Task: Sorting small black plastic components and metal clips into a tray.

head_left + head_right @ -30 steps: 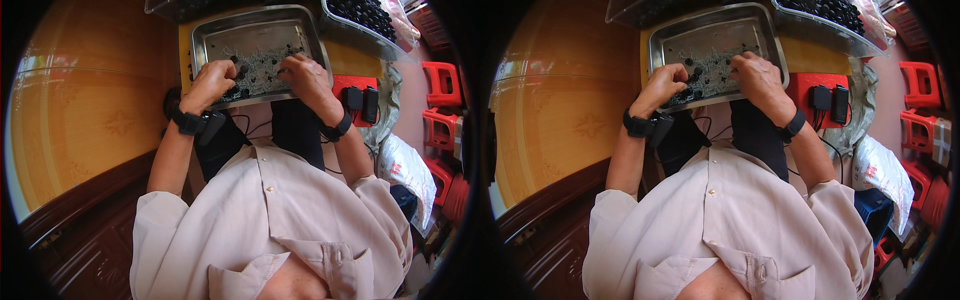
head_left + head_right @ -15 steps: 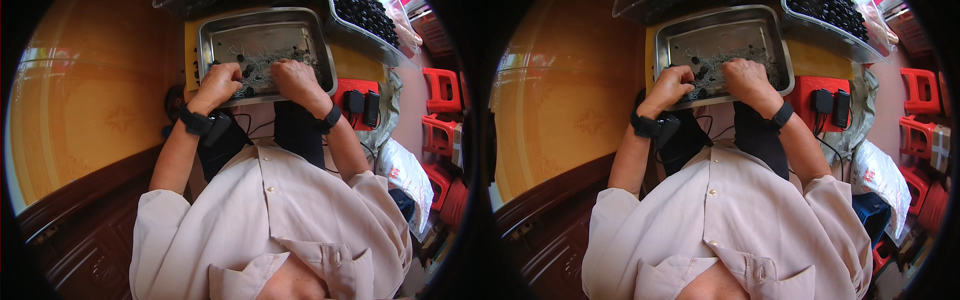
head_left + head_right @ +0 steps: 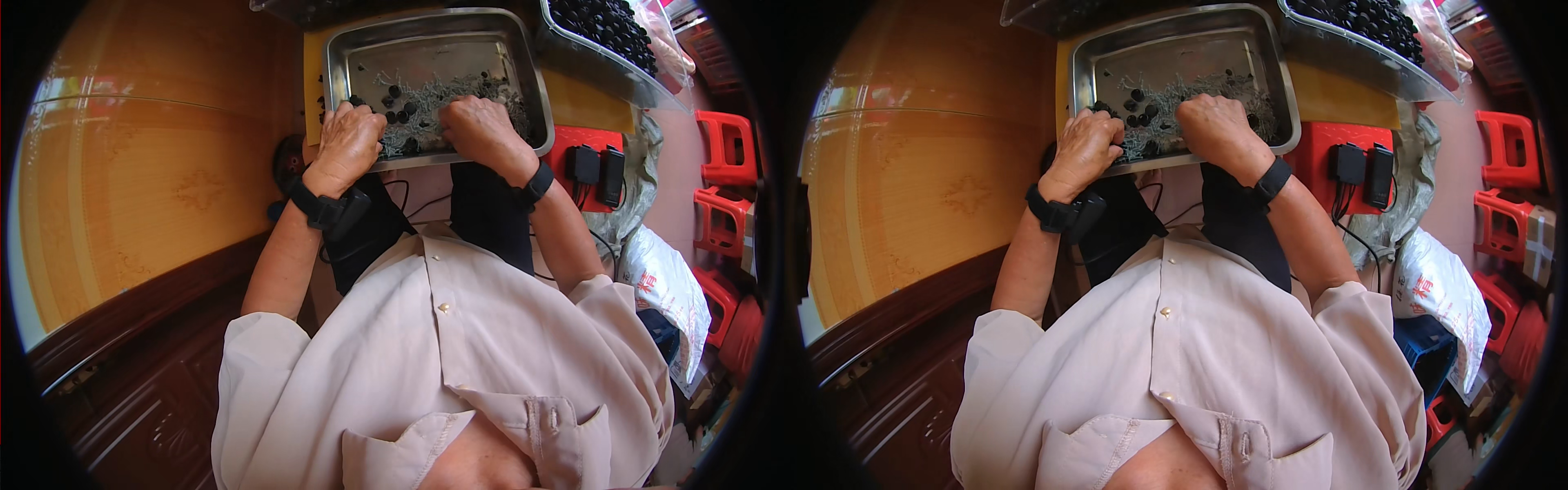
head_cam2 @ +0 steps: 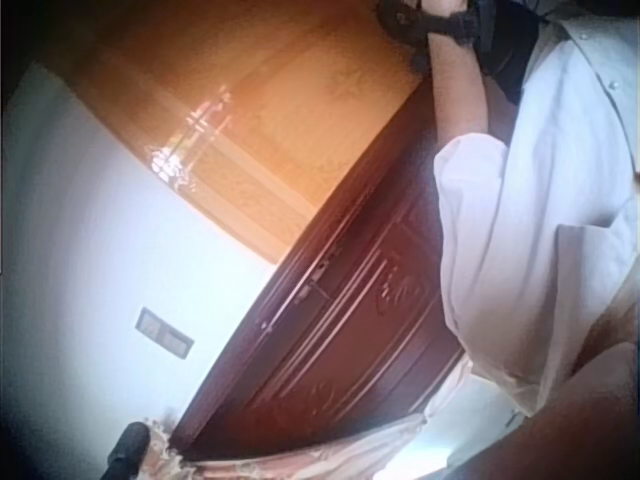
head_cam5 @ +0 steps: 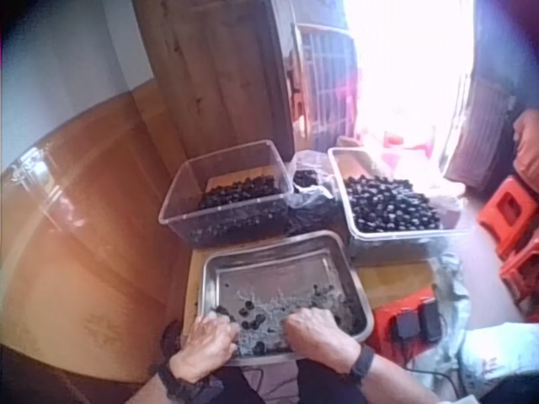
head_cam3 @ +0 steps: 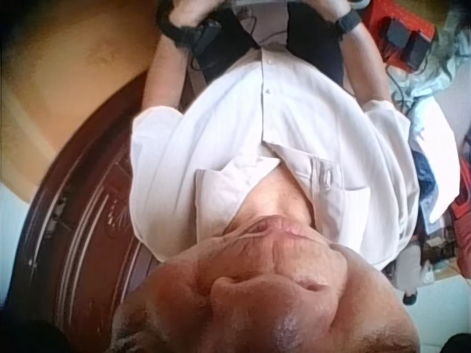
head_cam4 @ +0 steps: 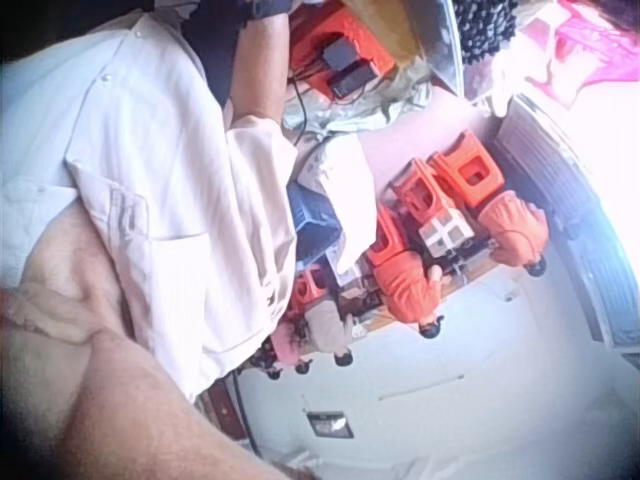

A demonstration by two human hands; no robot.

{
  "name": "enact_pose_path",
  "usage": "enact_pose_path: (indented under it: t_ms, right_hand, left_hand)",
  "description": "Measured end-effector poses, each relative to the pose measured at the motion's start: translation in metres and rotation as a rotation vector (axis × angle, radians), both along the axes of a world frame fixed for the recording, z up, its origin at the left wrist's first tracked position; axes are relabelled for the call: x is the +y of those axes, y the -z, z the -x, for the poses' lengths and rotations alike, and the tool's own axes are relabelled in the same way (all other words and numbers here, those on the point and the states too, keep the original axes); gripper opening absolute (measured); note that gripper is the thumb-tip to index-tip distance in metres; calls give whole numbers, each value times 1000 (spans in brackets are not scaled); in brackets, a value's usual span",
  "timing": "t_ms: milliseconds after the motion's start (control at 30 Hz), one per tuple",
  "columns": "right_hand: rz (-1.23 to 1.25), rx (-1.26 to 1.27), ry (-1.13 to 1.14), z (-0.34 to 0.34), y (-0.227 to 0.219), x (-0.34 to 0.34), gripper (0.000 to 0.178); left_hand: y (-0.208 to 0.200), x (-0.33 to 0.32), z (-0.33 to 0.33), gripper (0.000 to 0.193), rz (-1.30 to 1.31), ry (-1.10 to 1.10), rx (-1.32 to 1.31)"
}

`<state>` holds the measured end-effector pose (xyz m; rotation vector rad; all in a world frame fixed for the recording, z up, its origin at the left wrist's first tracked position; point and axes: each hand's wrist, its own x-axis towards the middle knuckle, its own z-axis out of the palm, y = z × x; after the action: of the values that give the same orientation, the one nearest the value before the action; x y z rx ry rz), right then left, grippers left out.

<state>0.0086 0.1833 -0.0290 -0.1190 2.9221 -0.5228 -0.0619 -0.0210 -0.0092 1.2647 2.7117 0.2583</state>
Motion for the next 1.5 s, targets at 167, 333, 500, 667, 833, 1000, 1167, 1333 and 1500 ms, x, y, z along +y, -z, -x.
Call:
enact_pose_path:
  t_ms: [167,333,500,667,833,1000,1167,1333,1500]
  right_hand:
    - [198,219,117,-9,2,5,8]
    - [386,308,199,-14,-1,10,7]
    - [639,333,293,-18,0,14,10]
    - [789,258,358,-23,-9,9,9]
    - [1222,201,389,-27,-7,-10,11]
    - [1029,406,308,-25,-5,-24,9]
    - [1054,347,378,-26,-7,-25,9]
    - [979,485,373,-26,-11,-29,9]
    - [1101,356,442,-24,1,1,9]
  left_hand:
    - [11,5,-5,10,-38,17,7]
    - [4,8,-7,10,-38,5,-68]
    - [-4,16,-7,12,-226,-250,-456]
    - [8,16,-11,9,-586,-332,-722]
    - [2,21,-20,13,-724,-437,-1079]
    - [-2,27,-30,17,-926,-431,-1148]
    - [3,28,-33,14,-969,-418,-1157]
    - [4,26,-32,12,-1022,-412,-1225]
    - [-7,15,-28,17,-1035,-369,-1687]
